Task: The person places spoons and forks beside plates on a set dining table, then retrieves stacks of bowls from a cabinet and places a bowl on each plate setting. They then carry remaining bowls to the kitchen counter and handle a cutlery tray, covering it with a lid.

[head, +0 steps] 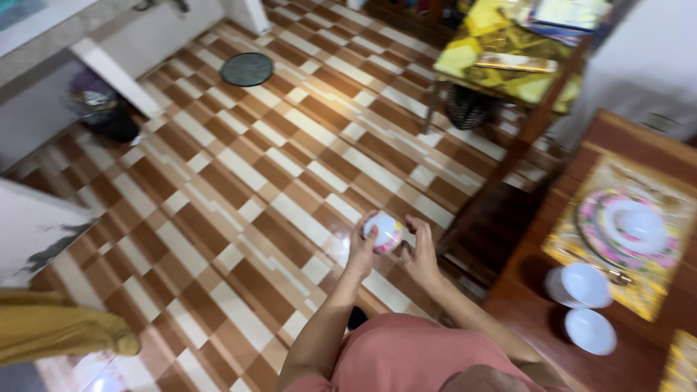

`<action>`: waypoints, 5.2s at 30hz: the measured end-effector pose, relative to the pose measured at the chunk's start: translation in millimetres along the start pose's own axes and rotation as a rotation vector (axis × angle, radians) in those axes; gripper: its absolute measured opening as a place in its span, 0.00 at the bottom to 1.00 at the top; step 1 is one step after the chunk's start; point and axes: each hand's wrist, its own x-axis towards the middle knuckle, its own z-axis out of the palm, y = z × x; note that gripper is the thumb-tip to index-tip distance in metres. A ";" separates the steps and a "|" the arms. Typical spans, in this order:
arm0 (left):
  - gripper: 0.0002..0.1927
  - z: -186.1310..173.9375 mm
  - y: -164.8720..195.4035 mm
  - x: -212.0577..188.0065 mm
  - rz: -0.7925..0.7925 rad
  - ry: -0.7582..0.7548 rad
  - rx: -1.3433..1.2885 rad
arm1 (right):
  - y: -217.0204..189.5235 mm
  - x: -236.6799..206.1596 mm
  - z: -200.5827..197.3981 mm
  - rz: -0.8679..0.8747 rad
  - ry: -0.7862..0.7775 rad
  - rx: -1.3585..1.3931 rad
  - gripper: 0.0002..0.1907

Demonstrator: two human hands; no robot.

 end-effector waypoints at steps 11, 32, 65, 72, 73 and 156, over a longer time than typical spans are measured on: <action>0.32 -149.8 54.0 31.3 -0.065 0.392 -0.463 | -44.6 54.3 182.9 -0.438 -0.653 -0.398 0.31; 0.29 -319.5 145.2 335.2 0.126 0.592 -0.182 | 36.2 366.6 406.8 -0.430 -0.630 -0.038 0.09; 0.36 -661.7 356.5 814.7 -0.151 0.542 -0.245 | 36.7 830.7 853.5 -0.747 -0.667 -0.329 0.26; 0.38 -733.3 385.2 797.6 0.043 0.947 -0.257 | 56.5 840.4 945.4 -0.412 -1.001 0.302 0.13; 0.38 -741.1 389.7 789.5 0.057 0.974 -0.304 | 56.7 837.1 956.3 -0.314 -1.038 0.311 0.08; 0.39 -73.8 48.1 353.8 -0.228 -1.748 0.291 | -3.4 115.8 236.6 0.462 0.997 0.895 0.26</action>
